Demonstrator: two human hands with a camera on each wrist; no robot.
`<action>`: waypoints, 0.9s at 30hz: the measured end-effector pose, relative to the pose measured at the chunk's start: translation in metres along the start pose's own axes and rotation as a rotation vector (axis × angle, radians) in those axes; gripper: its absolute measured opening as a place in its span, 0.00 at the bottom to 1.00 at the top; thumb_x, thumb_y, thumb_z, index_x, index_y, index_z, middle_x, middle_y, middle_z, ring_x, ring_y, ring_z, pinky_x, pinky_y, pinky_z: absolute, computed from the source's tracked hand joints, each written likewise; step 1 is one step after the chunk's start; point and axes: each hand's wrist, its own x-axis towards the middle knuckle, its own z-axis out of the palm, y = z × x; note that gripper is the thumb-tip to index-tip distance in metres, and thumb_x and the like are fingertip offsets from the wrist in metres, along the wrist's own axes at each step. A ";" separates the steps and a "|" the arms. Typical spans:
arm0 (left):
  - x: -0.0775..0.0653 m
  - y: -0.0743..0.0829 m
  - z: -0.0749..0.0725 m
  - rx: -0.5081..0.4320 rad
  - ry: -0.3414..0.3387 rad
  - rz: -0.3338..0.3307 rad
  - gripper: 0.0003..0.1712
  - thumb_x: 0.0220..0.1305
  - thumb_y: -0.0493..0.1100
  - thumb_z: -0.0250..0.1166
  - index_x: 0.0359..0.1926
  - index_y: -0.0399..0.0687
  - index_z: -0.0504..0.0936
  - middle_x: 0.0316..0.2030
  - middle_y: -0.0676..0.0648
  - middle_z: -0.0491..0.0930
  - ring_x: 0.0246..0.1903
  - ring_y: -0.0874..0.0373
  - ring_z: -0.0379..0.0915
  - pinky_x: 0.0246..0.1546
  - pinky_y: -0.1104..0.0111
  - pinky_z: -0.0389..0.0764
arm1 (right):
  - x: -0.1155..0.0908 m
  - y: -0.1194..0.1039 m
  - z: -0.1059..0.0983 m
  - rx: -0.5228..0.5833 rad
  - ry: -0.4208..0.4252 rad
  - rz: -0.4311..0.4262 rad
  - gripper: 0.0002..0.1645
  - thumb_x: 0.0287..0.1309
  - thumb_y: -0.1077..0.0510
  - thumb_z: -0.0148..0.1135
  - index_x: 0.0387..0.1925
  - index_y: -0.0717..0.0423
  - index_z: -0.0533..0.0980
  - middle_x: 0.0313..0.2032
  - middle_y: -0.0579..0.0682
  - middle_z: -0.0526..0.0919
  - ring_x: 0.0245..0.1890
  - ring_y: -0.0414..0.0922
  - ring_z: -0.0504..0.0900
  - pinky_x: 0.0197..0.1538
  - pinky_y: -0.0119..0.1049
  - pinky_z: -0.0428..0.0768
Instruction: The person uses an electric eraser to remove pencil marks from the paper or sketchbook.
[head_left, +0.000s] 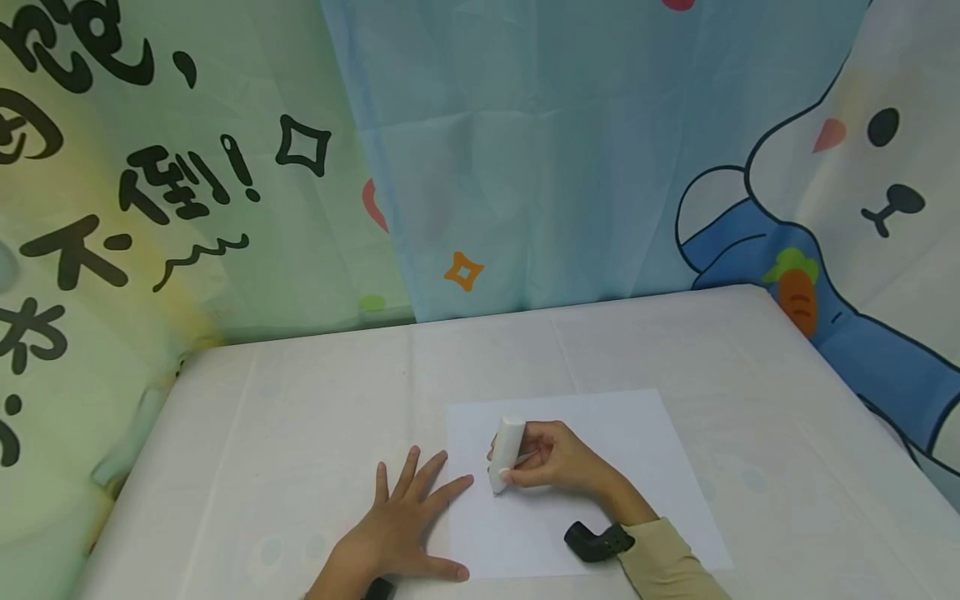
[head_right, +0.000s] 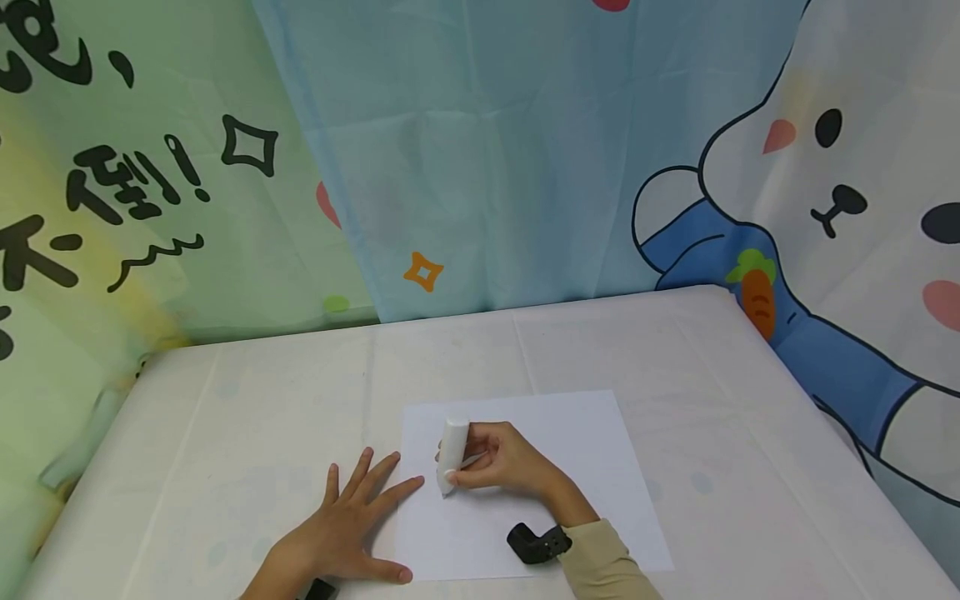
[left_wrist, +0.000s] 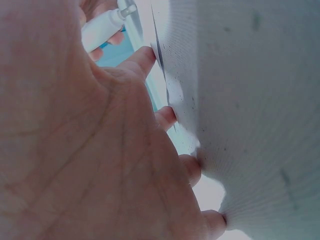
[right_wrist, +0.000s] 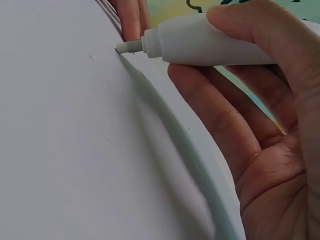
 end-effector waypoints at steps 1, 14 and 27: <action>0.000 0.000 0.000 0.001 0.001 0.001 0.57 0.43 0.73 0.70 0.73 0.65 0.59 0.75 0.42 0.50 0.74 0.34 0.33 0.63 0.28 0.37 | 0.000 0.000 0.000 0.008 -0.003 0.000 0.21 0.50 0.73 0.68 0.47 0.79 0.73 0.42 0.75 0.80 0.43 0.37 0.85 0.42 0.39 0.84; 0.000 -0.001 0.000 0.004 0.006 0.004 0.57 0.43 0.73 0.71 0.73 0.65 0.59 0.75 0.43 0.50 0.74 0.34 0.33 0.63 0.29 0.38 | 0.001 0.000 0.000 0.035 -0.036 -0.005 0.22 0.50 0.73 0.68 0.47 0.81 0.72 0.42 0.76 0.80 0.43 0.38 0.85 0.42 0.39 0.84; 0.000 -0.001 0.000 -0.008 -0.001 0.015 0.57 0.44 0.72 0.70 0.73 0.64 0.59 0.75 0.42 0.49 0.74 0.33 0.33 0.62 0.28 0.37 | 0.000 -0.001 0.000 -0.019 0.022 0.016 0.22 0.50 0.72 0.68 0.47 0.78 0.73 0.43 0.74 0.81 0.43 0.37 0.85 0.42 0.39 0.84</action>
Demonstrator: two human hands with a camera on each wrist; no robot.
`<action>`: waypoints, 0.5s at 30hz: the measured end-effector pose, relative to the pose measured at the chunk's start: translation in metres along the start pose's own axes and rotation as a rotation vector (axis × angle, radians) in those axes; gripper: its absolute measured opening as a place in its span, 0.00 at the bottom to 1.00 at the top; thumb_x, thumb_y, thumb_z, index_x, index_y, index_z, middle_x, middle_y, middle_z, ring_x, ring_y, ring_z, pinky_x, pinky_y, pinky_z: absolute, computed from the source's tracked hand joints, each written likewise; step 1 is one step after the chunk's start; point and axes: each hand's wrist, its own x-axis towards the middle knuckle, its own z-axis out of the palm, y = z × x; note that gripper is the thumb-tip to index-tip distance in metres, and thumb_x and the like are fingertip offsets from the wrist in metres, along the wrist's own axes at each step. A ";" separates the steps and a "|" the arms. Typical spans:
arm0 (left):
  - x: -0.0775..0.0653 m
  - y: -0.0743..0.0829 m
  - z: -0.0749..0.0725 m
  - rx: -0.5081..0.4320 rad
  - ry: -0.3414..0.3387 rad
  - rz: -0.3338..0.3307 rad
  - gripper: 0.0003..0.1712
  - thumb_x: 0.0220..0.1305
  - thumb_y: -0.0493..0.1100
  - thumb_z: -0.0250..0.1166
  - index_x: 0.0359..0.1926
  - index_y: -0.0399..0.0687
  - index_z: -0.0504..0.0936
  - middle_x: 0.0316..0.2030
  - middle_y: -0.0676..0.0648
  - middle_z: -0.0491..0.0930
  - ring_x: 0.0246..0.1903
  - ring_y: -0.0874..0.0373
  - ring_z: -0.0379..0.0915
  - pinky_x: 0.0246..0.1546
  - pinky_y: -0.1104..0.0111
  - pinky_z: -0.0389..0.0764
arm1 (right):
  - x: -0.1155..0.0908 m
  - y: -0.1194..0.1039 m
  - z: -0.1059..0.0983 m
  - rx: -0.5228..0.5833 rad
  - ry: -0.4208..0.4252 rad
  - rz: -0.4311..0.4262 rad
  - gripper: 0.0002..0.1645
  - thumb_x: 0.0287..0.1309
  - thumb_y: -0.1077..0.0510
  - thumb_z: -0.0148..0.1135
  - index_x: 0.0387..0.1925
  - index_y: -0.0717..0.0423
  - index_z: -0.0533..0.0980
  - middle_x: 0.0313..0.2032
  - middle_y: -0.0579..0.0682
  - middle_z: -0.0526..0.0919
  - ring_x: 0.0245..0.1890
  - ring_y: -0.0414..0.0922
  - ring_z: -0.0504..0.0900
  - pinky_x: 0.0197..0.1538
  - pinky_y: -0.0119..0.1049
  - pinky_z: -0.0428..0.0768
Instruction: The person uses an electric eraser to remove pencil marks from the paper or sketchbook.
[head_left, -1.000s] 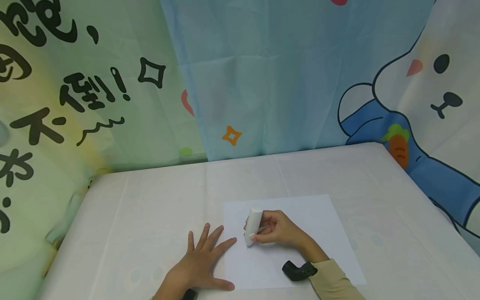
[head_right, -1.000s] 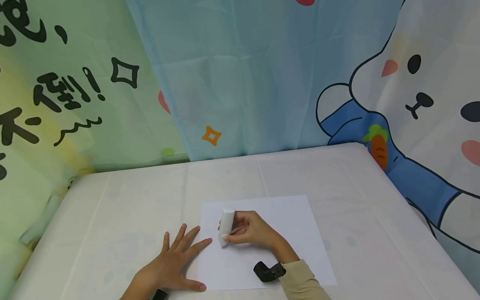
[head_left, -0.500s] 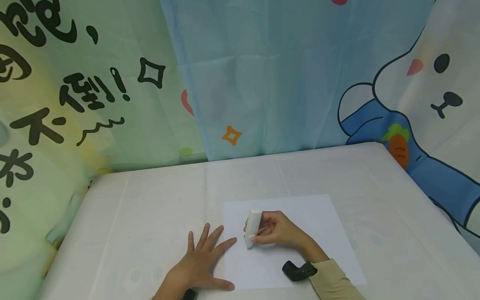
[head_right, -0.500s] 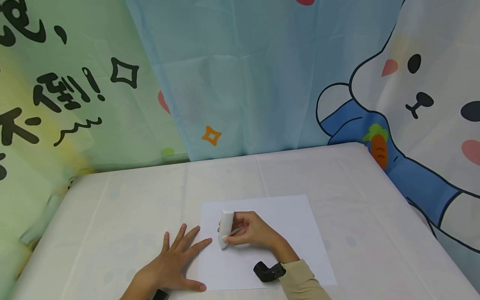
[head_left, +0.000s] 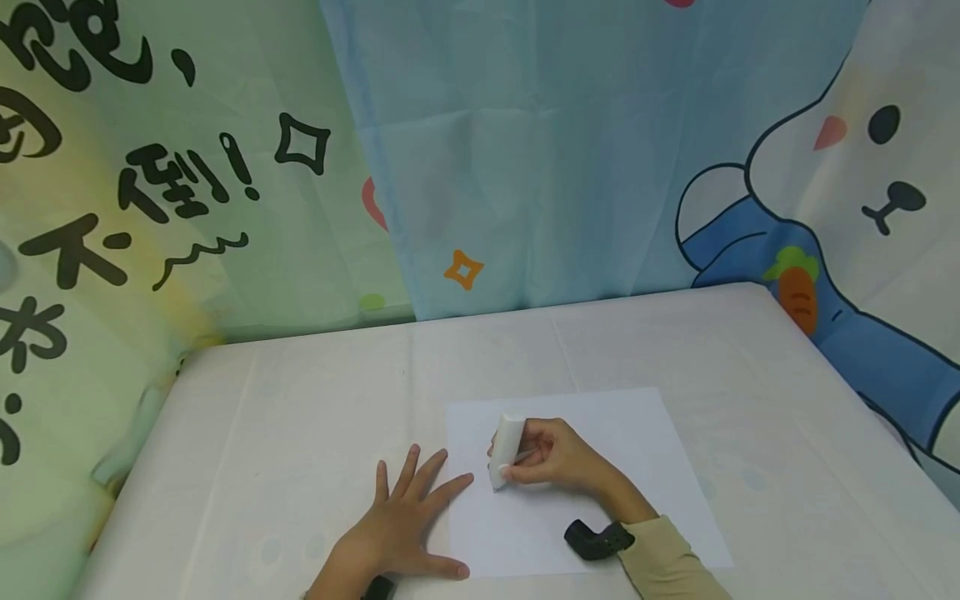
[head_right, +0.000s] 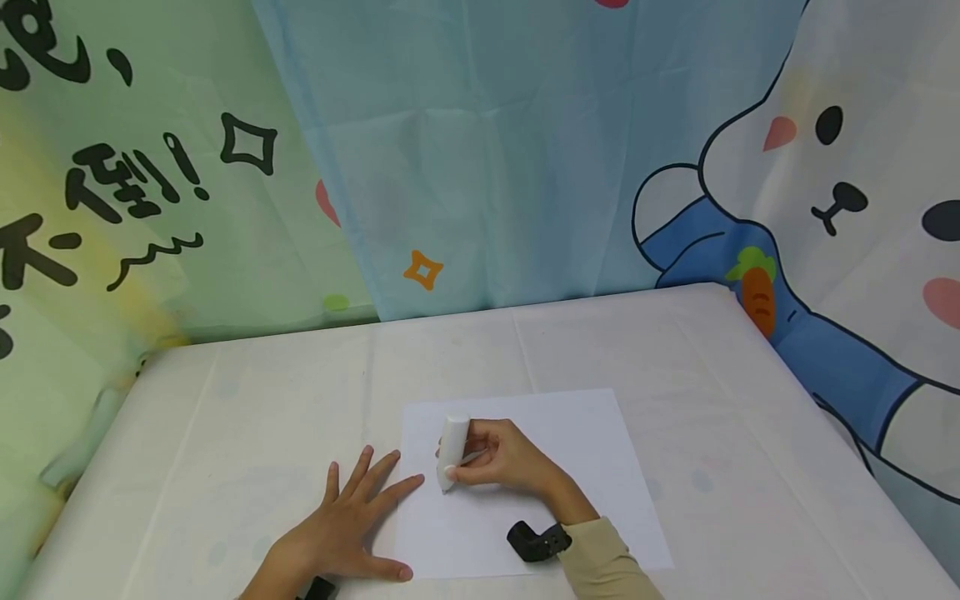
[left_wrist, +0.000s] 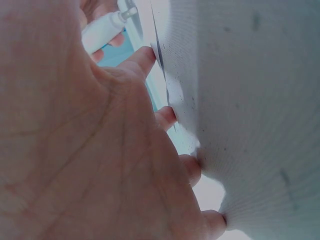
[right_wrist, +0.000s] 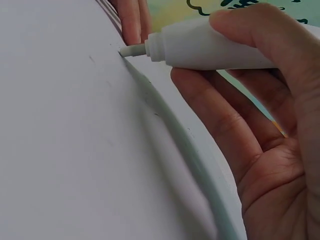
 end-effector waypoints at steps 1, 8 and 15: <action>0.000 0.000 0.000 -0.003 0.000 -0.001 0.57 0.44 0.72 0.70 0.73 0.64 0.59 0.75 0.42 0.49 0.74 0.34 0.32 0.62 0.28 0.37 | 0.000 0.000 0.000 -0.003 0.005 0.000 0.22 0.50 0.72 0.68 0.47 0.78 0.73 0.43 0.74 0.81 0.42 0.37 0.85 0.42 0.38 0.84; 0.000 -0.001 0.000 -0.004 0.011 0.002 0.57 0.44 0.72 0.70 0.73 0.64 0.59 0.75 0.42 0.49 0.74 0.34 0.32 0.63 0.29 0.37 | 0.000 0.000 0.000 -0.020 0.051 -0.013 0.24 0.49 0.74 0.69 0.48 0.79 0.73 0.44 0.74 0.80 0.41 0.37 0.85 0.41 0.37 0.84; 0.001 -0.002 0.001 -0.014 0.002 -0.008 0.57 0.44 0.73 0.70 0.73 0.65 0.59 0.75 0.42 0.49 0.74 0.35 0.31 0.63 0.29 0.36 | 0.001 -0.002 0.001 -0.043 0.090 -0.007 0.24 0.48 0.73 0.69 0.49 0.78 0.73 0.45 0.73 0.81 0.42 0.35 0.85 0.42 0.36 0.84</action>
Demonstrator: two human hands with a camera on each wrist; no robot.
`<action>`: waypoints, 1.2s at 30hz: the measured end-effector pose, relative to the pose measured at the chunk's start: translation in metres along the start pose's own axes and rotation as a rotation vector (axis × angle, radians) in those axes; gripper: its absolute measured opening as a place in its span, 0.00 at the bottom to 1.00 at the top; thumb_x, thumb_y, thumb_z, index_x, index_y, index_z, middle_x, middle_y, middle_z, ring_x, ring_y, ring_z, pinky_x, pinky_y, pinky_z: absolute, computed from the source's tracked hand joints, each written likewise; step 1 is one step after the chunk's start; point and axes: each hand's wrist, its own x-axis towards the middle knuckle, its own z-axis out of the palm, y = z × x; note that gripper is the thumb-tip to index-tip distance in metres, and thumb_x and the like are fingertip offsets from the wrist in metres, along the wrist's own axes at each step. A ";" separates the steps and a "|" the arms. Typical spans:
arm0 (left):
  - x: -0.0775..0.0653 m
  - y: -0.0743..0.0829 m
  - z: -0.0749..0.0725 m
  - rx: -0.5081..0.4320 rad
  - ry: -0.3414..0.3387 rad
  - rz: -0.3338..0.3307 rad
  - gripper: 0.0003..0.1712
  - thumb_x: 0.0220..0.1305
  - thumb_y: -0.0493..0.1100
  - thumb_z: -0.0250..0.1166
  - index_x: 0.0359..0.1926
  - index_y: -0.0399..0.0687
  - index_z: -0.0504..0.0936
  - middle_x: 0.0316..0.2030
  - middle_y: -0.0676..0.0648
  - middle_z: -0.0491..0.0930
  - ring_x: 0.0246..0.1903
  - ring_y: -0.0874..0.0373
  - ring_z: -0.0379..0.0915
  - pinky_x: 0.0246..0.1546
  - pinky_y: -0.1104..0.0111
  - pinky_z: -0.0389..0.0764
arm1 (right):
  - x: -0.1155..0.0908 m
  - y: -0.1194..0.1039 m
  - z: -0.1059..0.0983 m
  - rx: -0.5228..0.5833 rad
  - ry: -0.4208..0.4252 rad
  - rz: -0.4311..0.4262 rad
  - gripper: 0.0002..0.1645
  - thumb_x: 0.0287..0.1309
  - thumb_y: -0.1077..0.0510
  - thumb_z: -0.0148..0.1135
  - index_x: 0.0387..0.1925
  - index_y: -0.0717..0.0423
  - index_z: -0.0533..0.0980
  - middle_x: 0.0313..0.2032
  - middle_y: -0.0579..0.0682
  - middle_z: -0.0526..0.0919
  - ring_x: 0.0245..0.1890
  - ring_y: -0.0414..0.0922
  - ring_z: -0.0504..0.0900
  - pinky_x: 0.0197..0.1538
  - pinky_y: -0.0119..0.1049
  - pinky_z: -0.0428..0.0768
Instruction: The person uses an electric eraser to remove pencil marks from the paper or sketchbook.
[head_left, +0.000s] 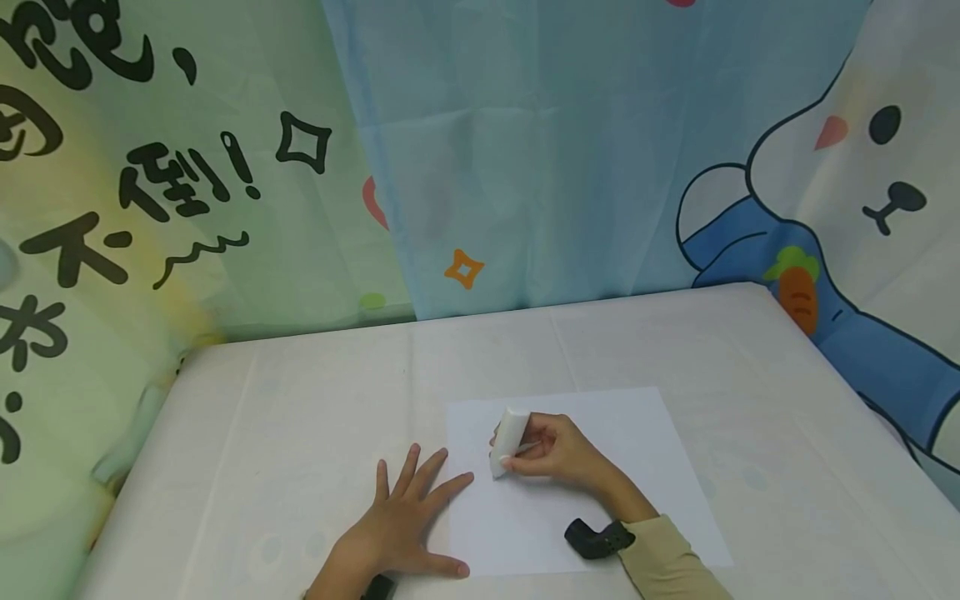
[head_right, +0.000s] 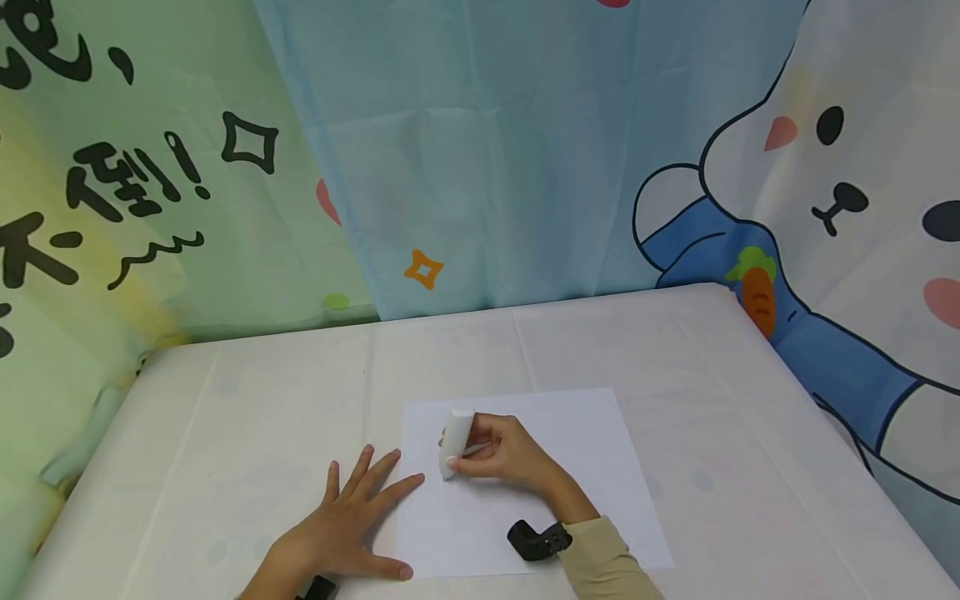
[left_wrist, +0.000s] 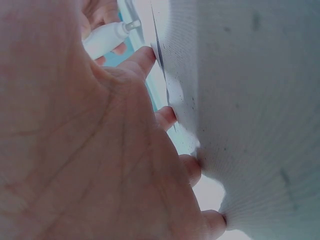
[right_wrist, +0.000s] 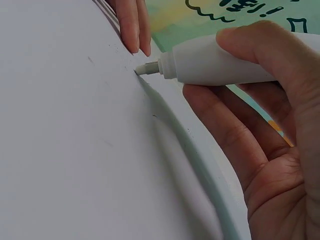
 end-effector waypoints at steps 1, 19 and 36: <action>0.000 0.000 0.000 -0.001 -0.001 -0.001 0.57 0.44 0.73 0.70 0.73 0.65 0.59 0.75 0.43 0.49 0.74 0.35 0.31 0.63 0.29 0.36 | 0.000 0.000 0.000 -0.005 0.006 -0.003 0.24 0.48 0.74 0.69 0.49 0.78 0.73 0.45 0.73 0.81 0.42 0.35 0.84 0.42 0.36 0.84; -0.001 0.002 -0.002 0.000 -0.002 -0.008 0.57 0.43 0.73 0.70 0.73 0.66 0.59 0.75 0.43 0.50 0.75 0.36 0.32 0.63 0.29 0.36 | 0.002 -0.001 -0.001 -0.032 0.091 -0.047 0.22 0.48 0.75 0.68 0.47 0.76 0.74 0.44 0.73 0.81 0.41 0.35 0.85 0.42 0.34 0.84; 0.000 0.001 -0.001 -0.008 0.001 -0.004 0.57 0.43 0.74 0.70 0.73 0.67 0.59 0.76 0.44 0.49 0.75 0.36 0.31 0.63 0.29 0.35 | 0.006 -0.003 -0.004 0.065 0.304 0.005 0.32 0.52 0.75 0.65 0.59 0.79 0.66 0.50 0.73 0.78 0.44 0.35 0.84 0.45 0.31 0.82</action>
